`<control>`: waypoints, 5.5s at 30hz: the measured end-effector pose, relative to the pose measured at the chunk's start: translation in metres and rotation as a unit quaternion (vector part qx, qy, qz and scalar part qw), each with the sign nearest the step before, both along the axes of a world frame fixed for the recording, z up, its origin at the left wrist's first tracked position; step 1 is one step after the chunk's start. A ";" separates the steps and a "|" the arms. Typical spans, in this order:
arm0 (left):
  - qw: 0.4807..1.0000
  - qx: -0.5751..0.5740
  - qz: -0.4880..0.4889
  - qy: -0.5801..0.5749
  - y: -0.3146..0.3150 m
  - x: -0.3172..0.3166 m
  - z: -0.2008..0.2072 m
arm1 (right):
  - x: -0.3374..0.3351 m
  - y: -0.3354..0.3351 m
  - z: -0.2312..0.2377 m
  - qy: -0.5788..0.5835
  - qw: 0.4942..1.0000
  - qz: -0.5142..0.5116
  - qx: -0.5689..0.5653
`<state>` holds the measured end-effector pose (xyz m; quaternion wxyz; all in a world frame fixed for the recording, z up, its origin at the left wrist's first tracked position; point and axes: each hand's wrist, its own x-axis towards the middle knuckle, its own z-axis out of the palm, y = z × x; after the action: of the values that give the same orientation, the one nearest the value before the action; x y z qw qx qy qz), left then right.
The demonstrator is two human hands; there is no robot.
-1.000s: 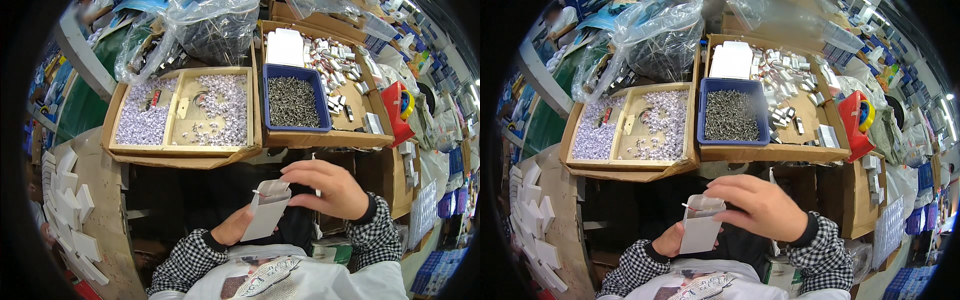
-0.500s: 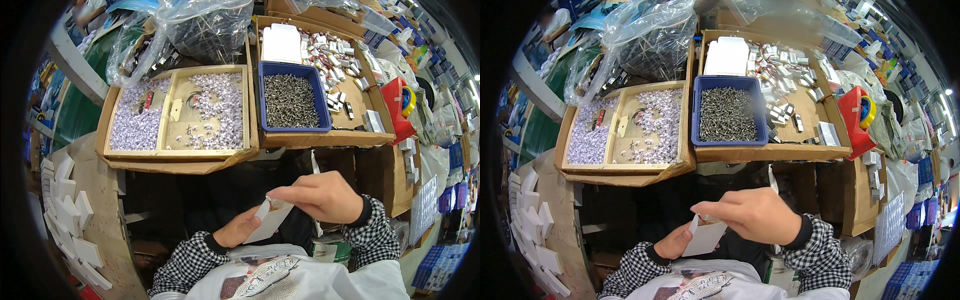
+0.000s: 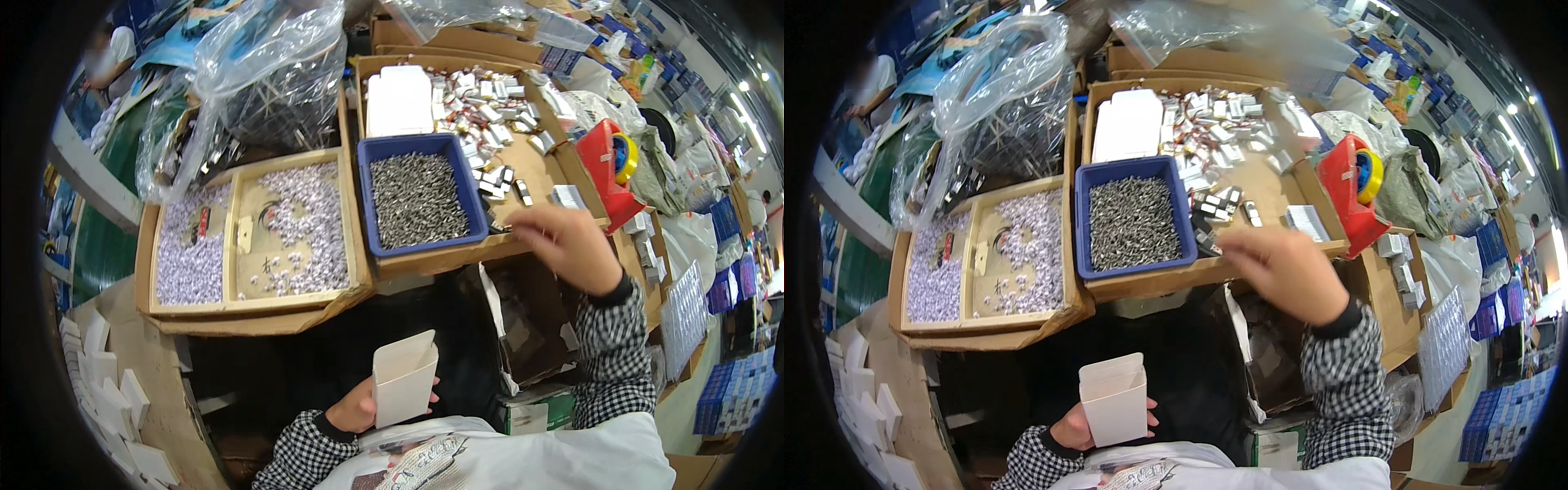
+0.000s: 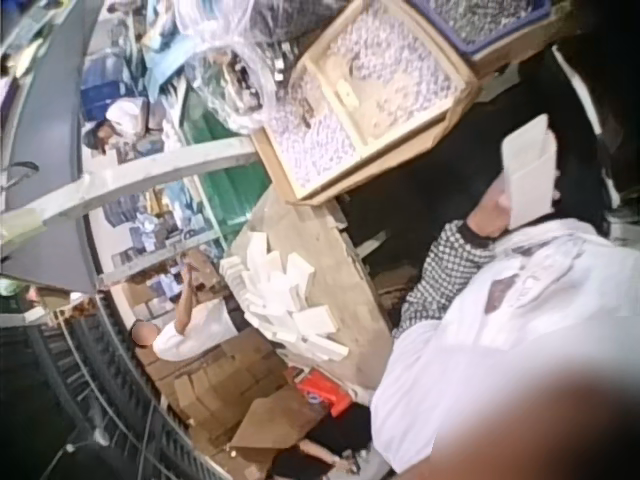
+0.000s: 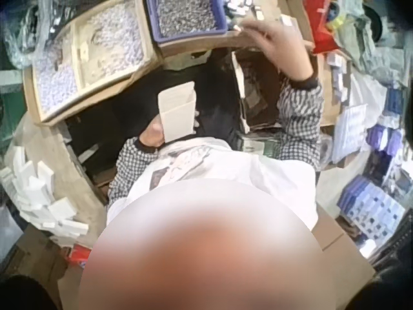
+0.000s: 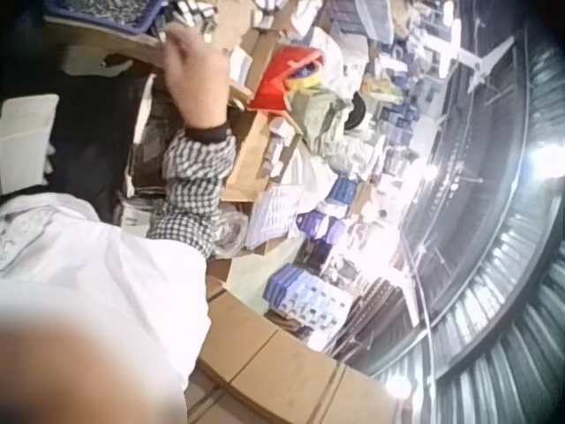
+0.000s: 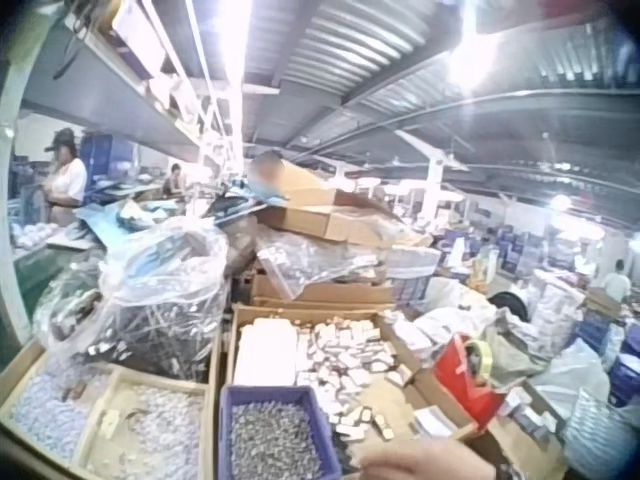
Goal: The person assembles small electronic components into white boxes at a factory workstation. They repeatedly pick up components, place them into boxes, and seal the boxes using a tape dispenser. Other workers are visible in the background performing similar tasks.
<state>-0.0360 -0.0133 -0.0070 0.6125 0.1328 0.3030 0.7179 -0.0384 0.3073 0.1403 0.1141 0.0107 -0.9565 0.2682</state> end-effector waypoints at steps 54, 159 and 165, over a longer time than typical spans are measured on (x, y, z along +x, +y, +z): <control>0.995 -0.043 0.072 0.056 0.007 -0.002 0.003 | -0.060 0.075 -0.002 -0.117 0.953 0.038 0.275; 0.941 -0.032 0.158 0.298 -0.020 -0.007 0.009 | -0.031 -0.148 -0.038 -0.012 0.950 0.311 0.018; 0.892 -0.135 0.196 0.385 -0.026 -0.008 0.007 | -0.033 -0.151 -0.021 -0.133 0.952 0.276 0.023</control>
<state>-0.0437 -0.0392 -0.0003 0.3067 0.2528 0.6287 0.6684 -0.0713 0.1567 0.1194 -0.0927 0.2410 -0.9288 0.2659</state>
